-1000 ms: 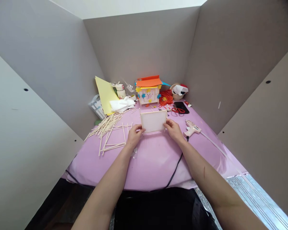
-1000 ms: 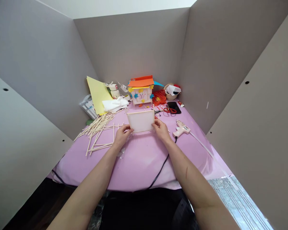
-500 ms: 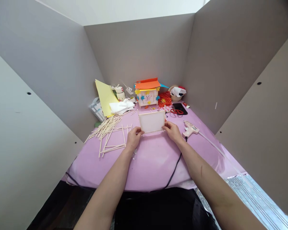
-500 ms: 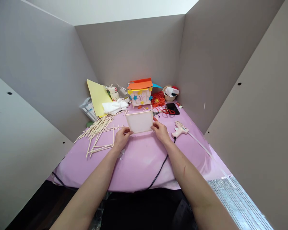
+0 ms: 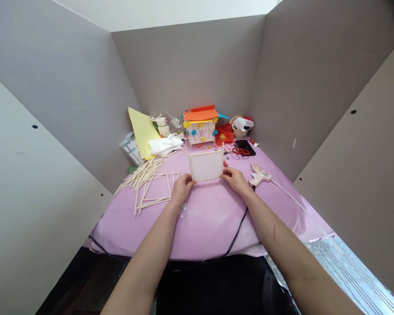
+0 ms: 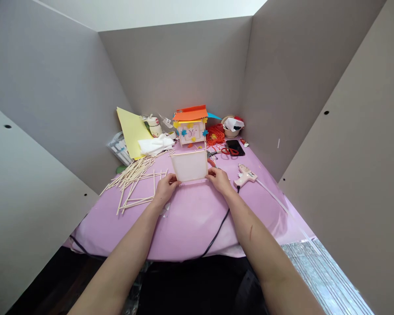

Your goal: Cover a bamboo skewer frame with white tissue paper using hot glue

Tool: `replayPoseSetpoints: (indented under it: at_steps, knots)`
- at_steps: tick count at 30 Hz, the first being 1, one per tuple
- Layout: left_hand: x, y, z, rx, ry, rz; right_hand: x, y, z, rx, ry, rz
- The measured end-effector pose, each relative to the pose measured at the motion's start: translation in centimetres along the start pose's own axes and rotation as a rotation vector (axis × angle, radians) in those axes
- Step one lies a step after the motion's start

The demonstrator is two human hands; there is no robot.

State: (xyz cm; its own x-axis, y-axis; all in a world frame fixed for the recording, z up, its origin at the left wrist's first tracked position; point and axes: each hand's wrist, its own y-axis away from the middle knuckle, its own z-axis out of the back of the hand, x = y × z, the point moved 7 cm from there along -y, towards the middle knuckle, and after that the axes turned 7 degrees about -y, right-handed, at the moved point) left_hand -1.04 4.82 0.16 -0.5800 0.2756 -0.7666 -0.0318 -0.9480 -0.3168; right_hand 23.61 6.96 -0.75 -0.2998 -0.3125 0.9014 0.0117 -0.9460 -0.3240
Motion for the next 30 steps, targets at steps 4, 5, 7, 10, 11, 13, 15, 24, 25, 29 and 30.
replayPoseSetpoints:
  at_steps: [4, 5, 7, 10, 11, 13, 15, 24, 25, 29, 30]
  knots:
    - [0.11, 0.02, -0.05, 0.001, -0.031, 0.008, 0.08, 0.09, -0.01, 0.003, 0.022, -0.006]
    - [0.12, 0.02, -0.02, -0.002, -0.039, 0.011, 0.09, 0.10, 0.00, 0.002, 0.024, -0.007]
    - [0.12, 0.04, 0.04, -0.011, -0.053, 0.016, 0.10, 0.11, 0.02, 0.002, 0.027, -0.010]
    - [-0.01, 0.08, 0.19, -0.024, -0.068, 0.020, 0.12, 0.11, 0.07, -0.002, 0.027, -0.009]
    - [-0.08, 0.09, 0.25, -0.029, -0.070, 0.020, 0.14, 0.11, 0.10, -0.005, 0.024, -0.006]
    - [-0.20, 0.11, 0.42, -0.040, -0.071, 0.018, 0.17, 0.10, 0.14, -0.013, 0.017, 0.002]
    - [-0.23, 0.10, 0.53, -0.045, -0.072, 0.016, 0.15, 0.08, 0.12, -0.015, 0.012, 0.008]
    - [0.47, -0.08, 0.30, -0.012, -0.097, 0.029, -0.42, 0.03, -0.31, 0.007, 0.017, 0.015]
    - [0.50, -0.10, 0.27, -0.009, -0.100, 0.030, -0.48, 0.01, -0.39, 0.015, 0.018, 0.014]
    - [0.49, -0.09, 0.17, 0.010, -0.099, 0.032, -0.76, -0.07, -0.55, 0.034, 0.020, 0.006]
    - [0.45, -0.07, 0.17, 0.014, -0.096, 0.031, -0.83, -0.09, -0.56, 0.037, 0.020, 0.003]
